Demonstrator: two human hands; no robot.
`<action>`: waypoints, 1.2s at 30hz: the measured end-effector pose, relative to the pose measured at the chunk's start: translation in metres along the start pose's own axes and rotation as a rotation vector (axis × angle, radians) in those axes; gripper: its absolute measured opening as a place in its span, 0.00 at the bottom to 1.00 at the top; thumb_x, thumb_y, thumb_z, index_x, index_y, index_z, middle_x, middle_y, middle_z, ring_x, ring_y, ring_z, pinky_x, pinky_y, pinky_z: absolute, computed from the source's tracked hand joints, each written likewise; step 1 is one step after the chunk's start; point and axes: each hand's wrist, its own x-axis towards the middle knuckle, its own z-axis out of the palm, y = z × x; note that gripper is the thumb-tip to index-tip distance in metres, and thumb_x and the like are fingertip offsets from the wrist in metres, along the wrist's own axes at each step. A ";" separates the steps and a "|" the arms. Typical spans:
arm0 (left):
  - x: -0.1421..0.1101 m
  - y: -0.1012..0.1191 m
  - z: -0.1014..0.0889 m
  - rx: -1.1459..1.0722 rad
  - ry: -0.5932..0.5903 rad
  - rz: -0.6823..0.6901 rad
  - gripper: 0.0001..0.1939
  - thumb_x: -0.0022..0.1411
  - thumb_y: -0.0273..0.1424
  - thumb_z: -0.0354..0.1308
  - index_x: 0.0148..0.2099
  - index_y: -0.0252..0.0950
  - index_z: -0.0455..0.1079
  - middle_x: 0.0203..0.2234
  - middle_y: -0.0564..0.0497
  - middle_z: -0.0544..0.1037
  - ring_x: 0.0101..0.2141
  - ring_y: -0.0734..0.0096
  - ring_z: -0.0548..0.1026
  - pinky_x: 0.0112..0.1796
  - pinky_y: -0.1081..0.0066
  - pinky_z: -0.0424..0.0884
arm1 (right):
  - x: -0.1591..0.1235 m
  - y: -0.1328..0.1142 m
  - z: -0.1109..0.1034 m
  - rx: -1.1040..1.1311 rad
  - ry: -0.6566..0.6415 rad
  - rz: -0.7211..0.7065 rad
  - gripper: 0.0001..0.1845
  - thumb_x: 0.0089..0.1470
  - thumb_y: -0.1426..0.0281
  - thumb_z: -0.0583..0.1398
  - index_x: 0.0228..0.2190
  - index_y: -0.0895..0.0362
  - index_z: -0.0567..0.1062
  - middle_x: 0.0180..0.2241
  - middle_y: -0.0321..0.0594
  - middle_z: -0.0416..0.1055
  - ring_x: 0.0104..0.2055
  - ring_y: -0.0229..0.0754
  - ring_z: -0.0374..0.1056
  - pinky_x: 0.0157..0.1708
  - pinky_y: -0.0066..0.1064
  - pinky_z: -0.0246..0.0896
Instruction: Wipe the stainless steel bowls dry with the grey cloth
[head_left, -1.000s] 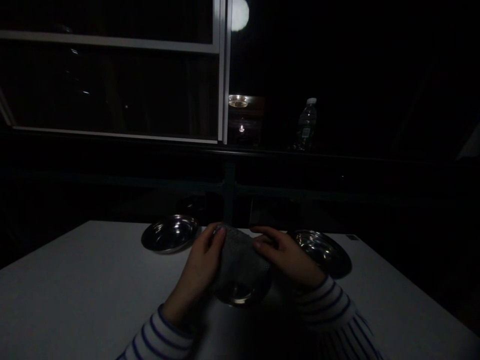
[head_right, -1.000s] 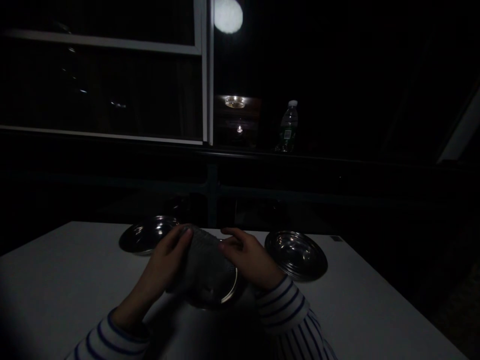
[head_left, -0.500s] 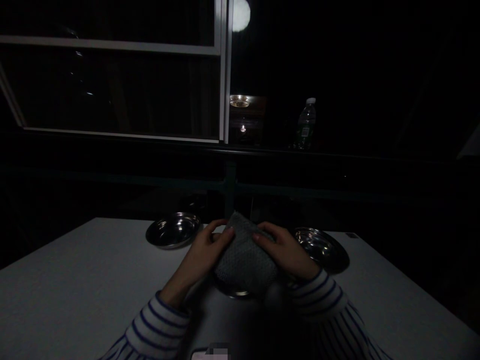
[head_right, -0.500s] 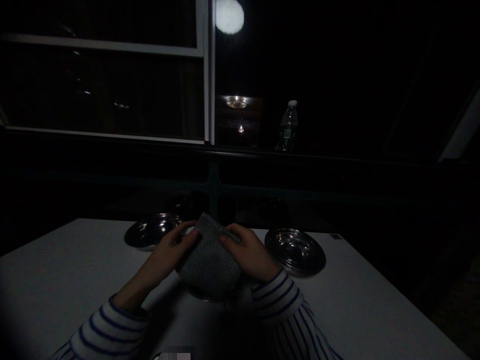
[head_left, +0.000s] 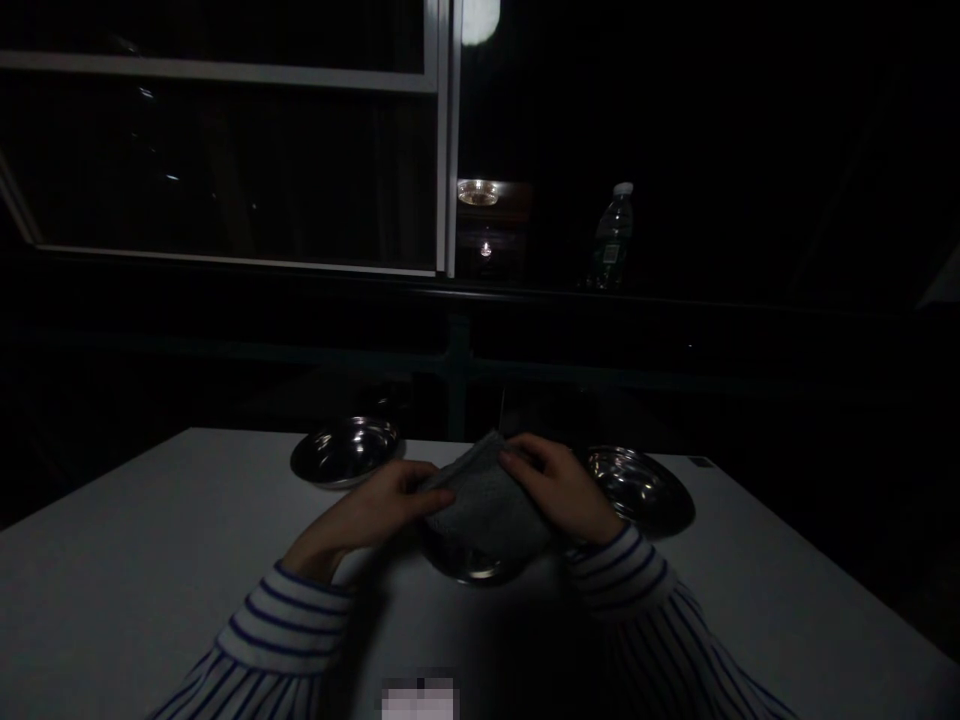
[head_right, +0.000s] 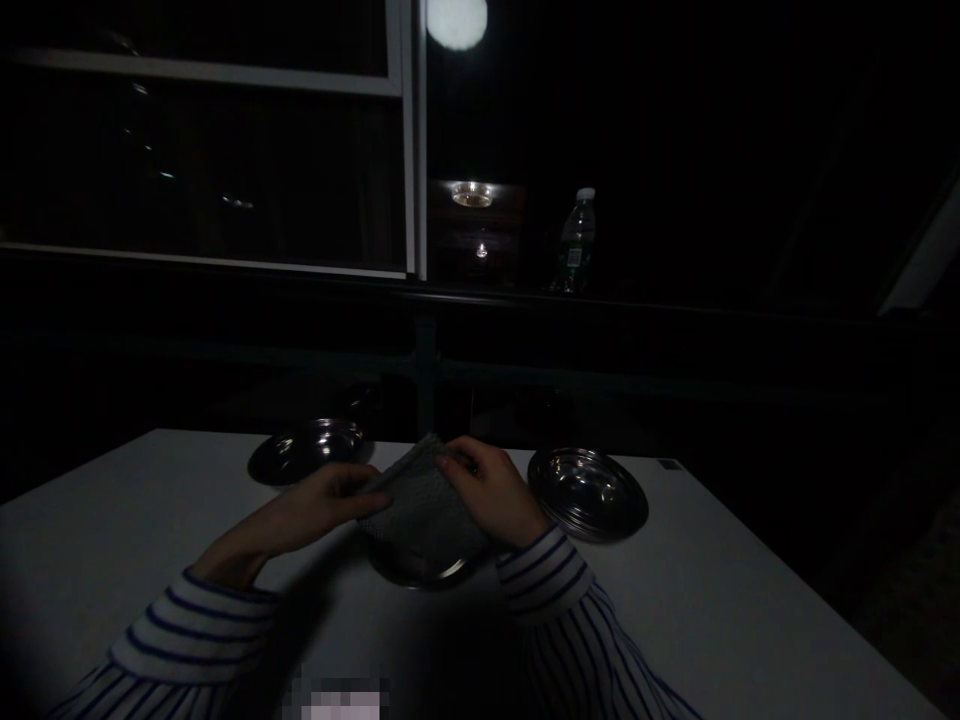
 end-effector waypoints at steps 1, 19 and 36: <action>0.000 0.000 -0.001 -0.024 -0.012 0.006 0.14 0.52 0.39 0.59 0.38 0.34 0.73 0.31 0.51 0.78 0.34 0.66 0.73 0.34 0.71 0.65 | 0.000 0.000 0.001 0.003 0.000 -0.003 0.10 0.55 0.64 0.56 0.33 0.57 0.74 0.33 0.36 0.74 0.37 0.39 0.69 0.36 0.28 0.61; 0.002 -0.008 0.005 -0.087 0.427 0.033 0.14 0.52 0.40 0.58 0.33 0.33 0.72 0.24 0.51 0.74 0.27 0.68 0.72 0.29 0.70 0.66 | -0.028 0.010 -0.017 0.211 -0.025 0.200 0.18 0.50 0.62 0.59 0.42 0.57 0.72 0.41 0.41 0.73 0.43 0.44 0.69 0.44 0.36 0.62; -0.010 -0.082 0.065 -0.541 0.467 -0.240 0.20 0.58 0.34 0.53 0.51 0.31 0.62 0.29 0.47 0.75 0.22 0.73 0.74 0.22 0.72 0.70 | -0.070 0.021 0.033 -1.070 -0.299 -0.015 0.19 0.53 0.75 0.51 0.46 0.62 0.71 0.46 0.49 0.70 0.46 0.52 0.66 0.38 0.38 0.65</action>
